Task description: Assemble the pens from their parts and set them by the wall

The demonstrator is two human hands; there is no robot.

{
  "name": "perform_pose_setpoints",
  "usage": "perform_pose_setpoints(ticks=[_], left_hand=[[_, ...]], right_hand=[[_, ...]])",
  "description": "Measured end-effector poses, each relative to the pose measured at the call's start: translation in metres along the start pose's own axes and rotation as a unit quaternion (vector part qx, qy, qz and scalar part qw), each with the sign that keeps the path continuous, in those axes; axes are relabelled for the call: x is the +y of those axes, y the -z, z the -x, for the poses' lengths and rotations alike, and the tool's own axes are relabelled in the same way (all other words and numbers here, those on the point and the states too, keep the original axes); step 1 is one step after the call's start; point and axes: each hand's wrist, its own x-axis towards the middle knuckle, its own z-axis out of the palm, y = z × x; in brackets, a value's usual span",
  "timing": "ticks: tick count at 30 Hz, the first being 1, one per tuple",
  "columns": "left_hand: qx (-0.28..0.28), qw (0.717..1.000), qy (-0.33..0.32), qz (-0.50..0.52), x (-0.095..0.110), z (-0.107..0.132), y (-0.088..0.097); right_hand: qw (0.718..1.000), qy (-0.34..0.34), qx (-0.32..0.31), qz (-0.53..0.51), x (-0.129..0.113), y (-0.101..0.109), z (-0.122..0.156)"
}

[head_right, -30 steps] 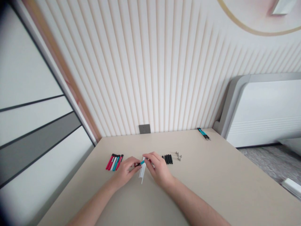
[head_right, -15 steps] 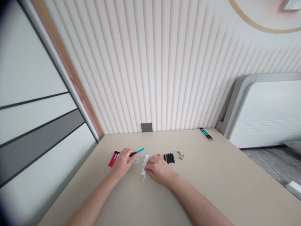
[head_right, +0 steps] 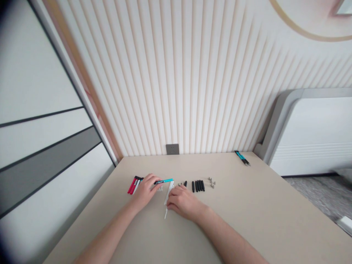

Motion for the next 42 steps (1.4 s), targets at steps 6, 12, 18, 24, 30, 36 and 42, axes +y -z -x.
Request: perform_pose_setpoints(ticks=[6, 12, 18, 24, 30, 36, 42], left_hand=[[-0.012, 1.0, -0.007, 0.012, -0.001, 0.0, 0.001], [-0.012, 1.0, -0.003, 0.028, -0.002, 0.0, -0.001], [-0.003, 0.999, 0.01, 0.052, 0.001, -0.001, -0.001], [-0.006, 0.999, 0.016, 0.052, 0.002, -0.001, 0.0], [0.0, 0.998, 0.008, 0.061, -0.001, -0.001, -0.001], [0.01, 0.997, 0.007, 0.08, 0.005, -0.002, -0.001], [0.001, 0.997, 0.01, 0.072, 0.003, 0.0, -0.006]], right_hand=[[1.0, 0.01, -0.01, -0.003, 0.002, 0.003, 0.0], [0.999, 0.023, -0.03, -0.019, 0.002, 0.005, 0.001], [0.999, 0.028, -0.037, -0.019, 0.002, 0.003, 0.001], [0.999, 0.035, -0.027, 0.016, -0.006, 0.004, -0.002], [0.999, 0.01, 0.035, 0.033, -0.006, 0.008, -0.004], [0.994, -0.086, 0.071, -0.007, 0.012, 0.031, 0.004], [0.988, -0.11, 0.108, -0.008, 0.029, 0.052, 0.016]])
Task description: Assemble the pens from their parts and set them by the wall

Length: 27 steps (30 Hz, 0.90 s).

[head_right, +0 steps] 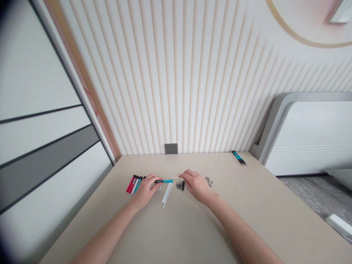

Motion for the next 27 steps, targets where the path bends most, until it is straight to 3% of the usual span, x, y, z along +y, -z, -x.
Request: perform_pose_setpoints(ticks=[3, 12, 27], left_hand=[[0.002, 1.0, 0.004, 0.0, -0.002, 0.001, -0.001], [-0.01, 1.0, -0.005, 0.009, 0.002, 0.001, 0.001], [-0.046, 0.997, -0.026, 0.049, 0.022, 0.004, -0.001]], right_hand=[[0.999, -0.026, 0.024, -0.025, 0.007, -0.001, 0.009], [0.997, -0.032, -0.002, -0.064, 0.003, -0.006, 0.016], [0.993, -0.024, 0.075, -0.088, -0.007, -0.023, 0.02]])
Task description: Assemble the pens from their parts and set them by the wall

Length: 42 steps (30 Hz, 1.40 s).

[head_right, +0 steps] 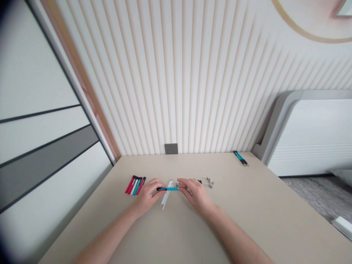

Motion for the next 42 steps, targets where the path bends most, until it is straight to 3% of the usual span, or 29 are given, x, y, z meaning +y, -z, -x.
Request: perform_pose_setpoints(ticks=[11, 25, 35, 42], left_hand=[[0.022, 0.999, -0.016, 0.03, 0.002, 0.0, -0.002], [0.076, 0.996, 0.038, 0.023, -0.008, -0.003, 0.003], [0.064, 0.996, 0.037, 0.044, -0.008, -0.001, 0.005], [0.048, 0.996, 0.041, 0.068, -0.006, -0.001, 0.007]], right_hand=[[0.999, 0.025, 0.002, 0.031, -0.007, 0.0, 0.001], [0.997, -0.074, -0.006, 0.013, 0.001, 0.014, -0.005], [0.999, -0.031, 0.018, -0.017, 0.006, 0.011, -0.002], [0.999, 0.024, 0.025, 0.023, 0.006, 0.012, 0.001]])
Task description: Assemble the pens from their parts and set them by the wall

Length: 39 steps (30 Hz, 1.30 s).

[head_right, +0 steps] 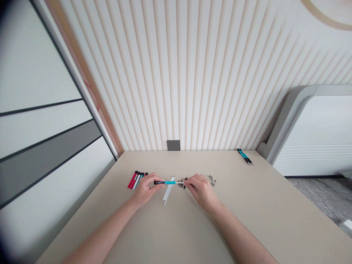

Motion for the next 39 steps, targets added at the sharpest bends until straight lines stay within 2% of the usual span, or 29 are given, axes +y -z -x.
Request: perform_pose_setpoints(ticks=[5, 10, 14, 20, 26, 30, 35, 39], left_hand=[[-0.02, 1.0, 0.009, -0.001, 0.0, 0.002, -0.001], [0.02, 0.999, 0.036, 0.01, -0.002, 0.001, -0.005], [0.02, 0.998, 0.042, 0.034, 0.0, 0.002, -0.006], [0.02, 0.999, 0.039, 0.033, 0.0, 0.002, -0.005], [0.027, 0.995, 0.082, 0.039, -0.005, 0.001, -0.006], [0.021, 0.992, 0.099, 0.082, -0.005, 0.001, -0.008], [0.026, 0.984, 0.087, 0.156, 0.001, 0.001, -0.01], [0.031, 0.984, 0.086, 0.15, 0.002, 0.002, -0.012]], right_hand=[[0.999, 0.029, -0.013, 0.023, 0.0, 0.001, 0.001], [0.995, 0.024, -0.052, 0.082, -0.003, 0.003, -0.001], [0.989, 0.018, -0.075, 0.123, -0.006, 0.005, -0.004], [0.987, 0.053, -0.107, 0.107, -0.005, 0.001, -0.001], [0.996, 0.036, -0.061, 0.05, -0.005, -0.003, 0.0], [0.998, 0.028, -0.027, 0.045, -0.007, -0.001, -0.001], [0.998, 0.018, -0.029, 0.059, -0.008, 0.001, -0.002], [0.996, 0.024, -0.037, 0.071, -0.008, 0.003, -0.003]])
